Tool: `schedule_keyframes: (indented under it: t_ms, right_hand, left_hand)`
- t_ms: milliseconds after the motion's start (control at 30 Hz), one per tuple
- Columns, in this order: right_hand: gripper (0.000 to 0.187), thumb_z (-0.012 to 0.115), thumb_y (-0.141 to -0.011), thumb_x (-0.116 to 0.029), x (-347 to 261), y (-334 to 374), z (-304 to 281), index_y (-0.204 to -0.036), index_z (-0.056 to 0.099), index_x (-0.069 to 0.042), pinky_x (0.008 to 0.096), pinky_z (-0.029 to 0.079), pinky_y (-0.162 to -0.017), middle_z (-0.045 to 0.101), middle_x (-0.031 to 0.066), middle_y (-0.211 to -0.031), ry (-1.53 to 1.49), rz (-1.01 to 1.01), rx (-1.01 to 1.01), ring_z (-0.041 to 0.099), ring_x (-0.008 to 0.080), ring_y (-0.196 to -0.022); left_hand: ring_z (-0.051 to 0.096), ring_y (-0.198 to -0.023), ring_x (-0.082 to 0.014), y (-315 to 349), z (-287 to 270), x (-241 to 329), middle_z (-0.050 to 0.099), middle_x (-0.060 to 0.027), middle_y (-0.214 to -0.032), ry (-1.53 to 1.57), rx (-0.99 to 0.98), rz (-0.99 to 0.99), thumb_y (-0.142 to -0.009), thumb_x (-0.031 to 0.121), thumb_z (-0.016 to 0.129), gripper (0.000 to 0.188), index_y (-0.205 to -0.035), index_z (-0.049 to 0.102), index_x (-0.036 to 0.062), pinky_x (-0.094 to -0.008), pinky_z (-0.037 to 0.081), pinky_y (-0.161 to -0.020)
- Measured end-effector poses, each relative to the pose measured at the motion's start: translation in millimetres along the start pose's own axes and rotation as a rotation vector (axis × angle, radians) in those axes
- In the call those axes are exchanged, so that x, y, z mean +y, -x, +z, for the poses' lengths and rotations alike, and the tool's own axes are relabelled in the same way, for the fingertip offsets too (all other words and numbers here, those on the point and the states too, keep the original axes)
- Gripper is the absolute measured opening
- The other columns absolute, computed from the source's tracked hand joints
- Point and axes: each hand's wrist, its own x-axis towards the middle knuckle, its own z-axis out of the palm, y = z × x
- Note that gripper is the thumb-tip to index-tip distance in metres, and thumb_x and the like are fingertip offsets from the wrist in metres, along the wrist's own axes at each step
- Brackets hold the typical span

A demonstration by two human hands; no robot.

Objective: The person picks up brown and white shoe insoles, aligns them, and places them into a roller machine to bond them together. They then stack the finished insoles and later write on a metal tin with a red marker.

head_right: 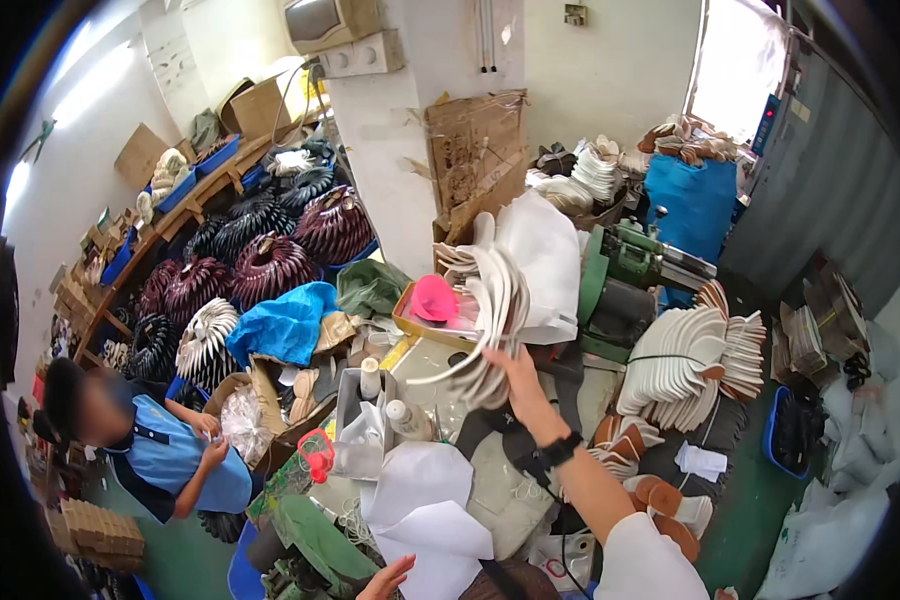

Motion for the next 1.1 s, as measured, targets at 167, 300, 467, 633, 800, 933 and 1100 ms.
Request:
schedule_keyframes:
  t_ms: [167,300,467,633,800,933,1100]
  right_hand:
    - [0.053,0.062,-0.087,-0.022,18.7,-115.4,-0.8,-0.131,0.045,0.002,0.0379,0.044,-0.099,0.058,0.0108,-0.126,-0.267,0.196,-0.182,0.057,0.0231,-0.111]
    - [0.035,0.065,-0.084,-0.018,46.3,-177.2,-30.2,-0.114,0.057,-0.001,0.0394,0.047,-0.092,0.062,0.0114,-0.114,-0.304,0.133,0.088,0.059,0.0235,-0.105]
    - [0.047,0.071,-0.075,-0.017,25.4,-220.4,-82.4,-0.115,0.057,0.003,0.0405,0.045,-0.093,0.059,0.0176,-0.118,-0.031,-0.139,0.499,0.056,0.0324,-0.108]
    - [0.076,0.073,-0.073,-0.03,-12.8,-251.0,-97.0,-0.13,0.043,0.011,0.0411,0.035,-0.104,0.052,0.0292,-0.125,1.205,-0.795,0.876,0.047,0.0431,-0.119]
    - [0.095,0.075,-0.073,-0.048,-55.3,-256.4,-114.7,-0.136,0.034,0.009,0.042,0.037,-0.104,0.048,0.0307,-0.131,1.203,-0.427,0.756,0.046,0.0429,-0.122]
    - [0.09,0.073,-0.079,-0.041,-44.9,-251.1,-110.4,-0.141,0.03,0.008,0.0358,0.032,-0.108,0.046,0.0248,-0.137,0.97,-0.371,0.378,0.042,0.0322,-0.13]
    - [0.065,0.069,-0.086,-0.023,-32.5,-210.3,-101.2,-0.137,0.041,0.004,0.0315,0.034,-0.106,0.051,0.0182,-0.134,0.864,-0.44,0.17,0.045,0.0242,-0.127]
  left_hand:
    - [0.051,-0.123,-0.026,-25.1,0.6,-6.6,0.055,-0.0172,-0.13,0.006,0.015,-0.09,-0.079,0.008,0.062,0.058,-0.134,0.046,-0.0039,-0.0383,0.037,-0.103]
    - [0.051,-0.123,-0.0254,-44.2,-5.0,-8.2,0.055,-0.0168,-0.131,0.007,0.002,-0.15,-0.081,0.002,0.058,0.057,-0.135,0.045,-0.0033,-0.0368,0.038,-0.102]
    - [0.05,-0.123,-0.0246,-52.8,-22.2,-12.2,0.052,-0.0153,-0.135,0.106,0.129,-0.339,-0.084,-0.001,0.055,0.055,-0.137,0.043,-0.0023,-0.0344,0.038,-0.101]
    - [0.05,-0.123,-0.0244,-57.6,-38.8,-11.9,0.051,-0.0148,-0.135,0.164,0.209,-0.381,-0.088,0.006,0.062,0.056,-0.139,0.04,-0.0016,-0.0353,0.038,-0.102]
    - [0.049,-0.124,-0.0242,-55.9,-44.8,-26.5,0.051,-0.0161,-0.135,0.241,0.215,-0.388,-0.089,0.011,0.065,0.058,-0.14,0.04,-0.0011,-0.036,0.038,-0.102]
    - [0.048,-0.126,-0.0251,-62.4,-43.3,-33.7,0.051,-0.0174,-0.135,0.203,0.037,-0.261,-0.087,0.017,0.069,0.062,-0.139,0.041,-0.0018,-0.0359,0.036,-0.102]
    - [0.049,-0.122,-0.0323,-50.1,-44.9,-42.5,0.052,-0.0225,-0.131,0.281,-0.125,-0.076,-0.084,0.051,0.062,0.074,-0.134,0.047,-0.0025,-0.0412,0.034,-0.103]
